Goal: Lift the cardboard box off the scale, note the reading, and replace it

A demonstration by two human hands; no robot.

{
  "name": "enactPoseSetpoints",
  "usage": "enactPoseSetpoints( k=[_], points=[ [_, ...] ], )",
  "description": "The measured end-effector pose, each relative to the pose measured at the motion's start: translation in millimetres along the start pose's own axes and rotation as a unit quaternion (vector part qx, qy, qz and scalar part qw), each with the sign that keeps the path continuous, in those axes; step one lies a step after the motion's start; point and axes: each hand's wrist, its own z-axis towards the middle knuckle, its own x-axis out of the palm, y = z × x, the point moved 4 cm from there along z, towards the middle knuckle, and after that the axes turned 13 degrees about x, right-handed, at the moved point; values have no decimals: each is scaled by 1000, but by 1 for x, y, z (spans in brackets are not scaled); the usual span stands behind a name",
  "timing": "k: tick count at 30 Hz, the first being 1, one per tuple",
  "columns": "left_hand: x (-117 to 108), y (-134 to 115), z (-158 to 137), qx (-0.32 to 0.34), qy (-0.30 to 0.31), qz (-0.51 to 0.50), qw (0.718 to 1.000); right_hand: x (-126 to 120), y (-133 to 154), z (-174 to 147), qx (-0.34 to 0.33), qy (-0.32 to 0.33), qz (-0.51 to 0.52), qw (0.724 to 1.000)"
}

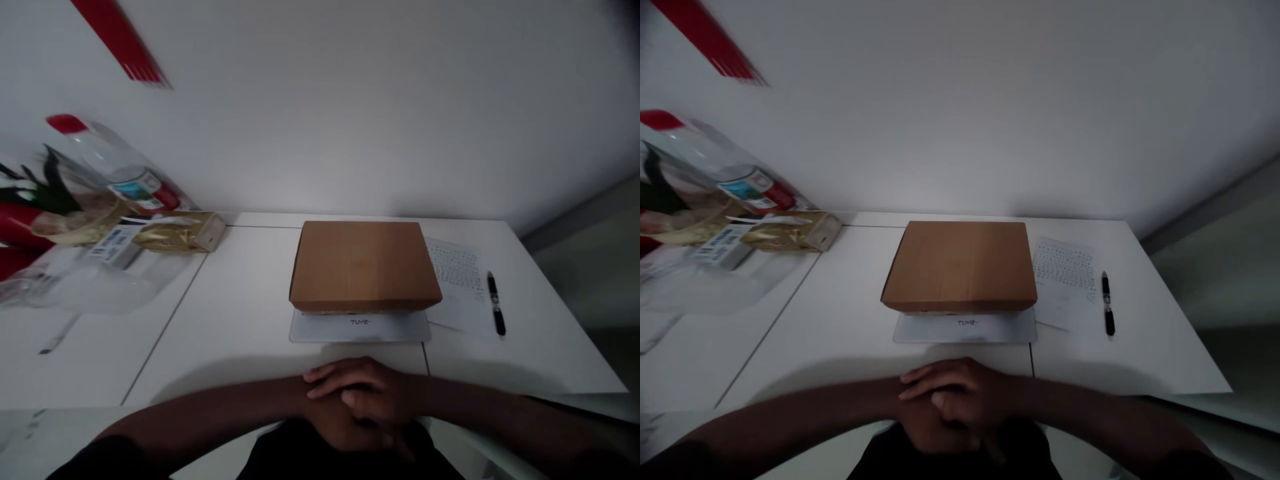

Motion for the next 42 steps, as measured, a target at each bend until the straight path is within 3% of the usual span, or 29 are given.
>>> enactPoseSetpoints(
  k=[5, 10, 19, 27, 33, 37, 42],
  points=[
    [4, 7, -4, 28, -17, -12, 999, 2, -1, -3, -16, -14, -36, 999],
    [1, 0, -3, -13, -34, 23, 999, 6, -3, -5, -23, -12, -88, 996],
    [0, -9, 7, 49, -26, 17, 998, 8, 4, -13, -19, -52, -163, 985],
    [9, -19, 4, 5, -47, 19, 999, 15, -3, -16, -2, -29, -182, 983],
    [19, -13, 2, -31, -116, 64, 991, 15, -1, -19, 19, -28, -195, 980],
    [23, -10, 3, -12, -126, 78, 989, 15, 0, -18, 3, 6, -194, 981],
    [21, -12, 1, -20, -132, 75, 988, 15, 3, -18, 8, -10, -186, 982]
  ],
)
